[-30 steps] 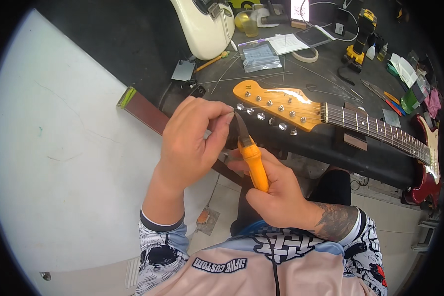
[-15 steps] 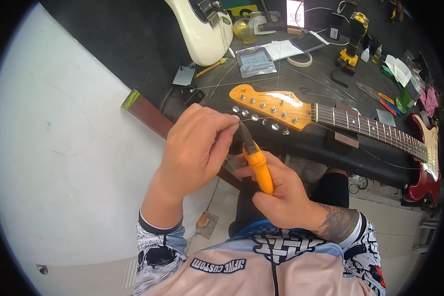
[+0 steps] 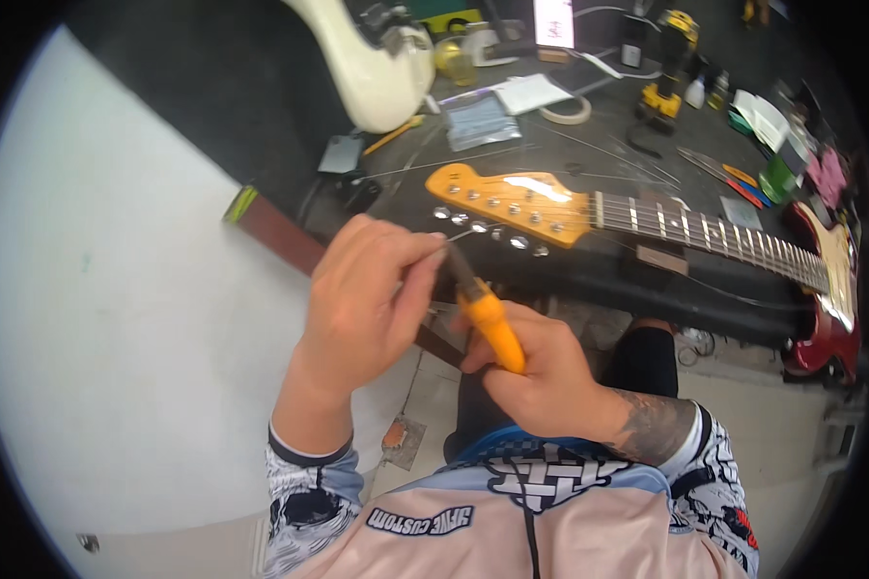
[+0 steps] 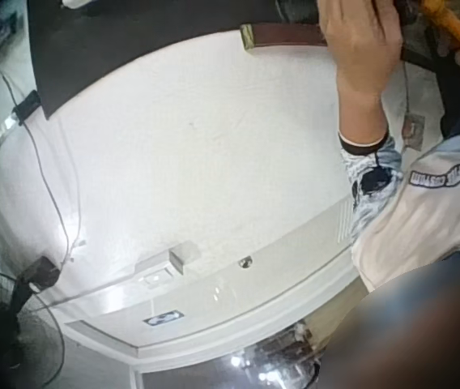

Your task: Replacing and tightening a guitar string on an electric guitar.

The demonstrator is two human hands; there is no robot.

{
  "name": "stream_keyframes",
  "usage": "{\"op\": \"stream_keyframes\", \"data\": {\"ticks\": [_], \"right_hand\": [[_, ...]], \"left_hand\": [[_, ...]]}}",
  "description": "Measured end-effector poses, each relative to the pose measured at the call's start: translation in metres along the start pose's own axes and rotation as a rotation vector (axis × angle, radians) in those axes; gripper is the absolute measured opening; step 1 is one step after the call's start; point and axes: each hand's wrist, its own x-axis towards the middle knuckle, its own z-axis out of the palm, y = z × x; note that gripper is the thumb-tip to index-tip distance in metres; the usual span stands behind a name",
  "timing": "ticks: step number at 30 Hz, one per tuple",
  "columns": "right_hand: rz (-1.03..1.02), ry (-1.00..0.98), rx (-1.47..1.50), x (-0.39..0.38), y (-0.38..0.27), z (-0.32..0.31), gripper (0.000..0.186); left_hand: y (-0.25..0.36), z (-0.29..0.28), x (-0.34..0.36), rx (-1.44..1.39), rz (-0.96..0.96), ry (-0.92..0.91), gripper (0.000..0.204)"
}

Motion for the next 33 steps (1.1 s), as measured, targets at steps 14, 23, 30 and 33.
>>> {"op": "stream_keyframes", "data": {"ticks": [14,23,30,33], "right_hand": [[0.177,0.073,-0.087,-0.046,0.085,0.010,0.055],[0.192,-0.048,-0.377,-0.086,0.097,-0.009,0.034],[0.120,-0.092,-0.615,-0.096,0.098,-0.014,0.035],[0.084,-0.068,-0.697,-0.100,0.097,-0.019,0.032]], "left_hand": [[-0.003,0.068,-0.138,-0.209,-0.377,0.012,0.011],[0.036,0.063,-0.167,-0.658,-0.907,-0.148,0.041],[0.055,0.072,-0.160,-0.663,-1.028,-0.282,0.030],[0.061,0.074,-0.156,-0.725,-1.124,-0.274,0.029]]}}
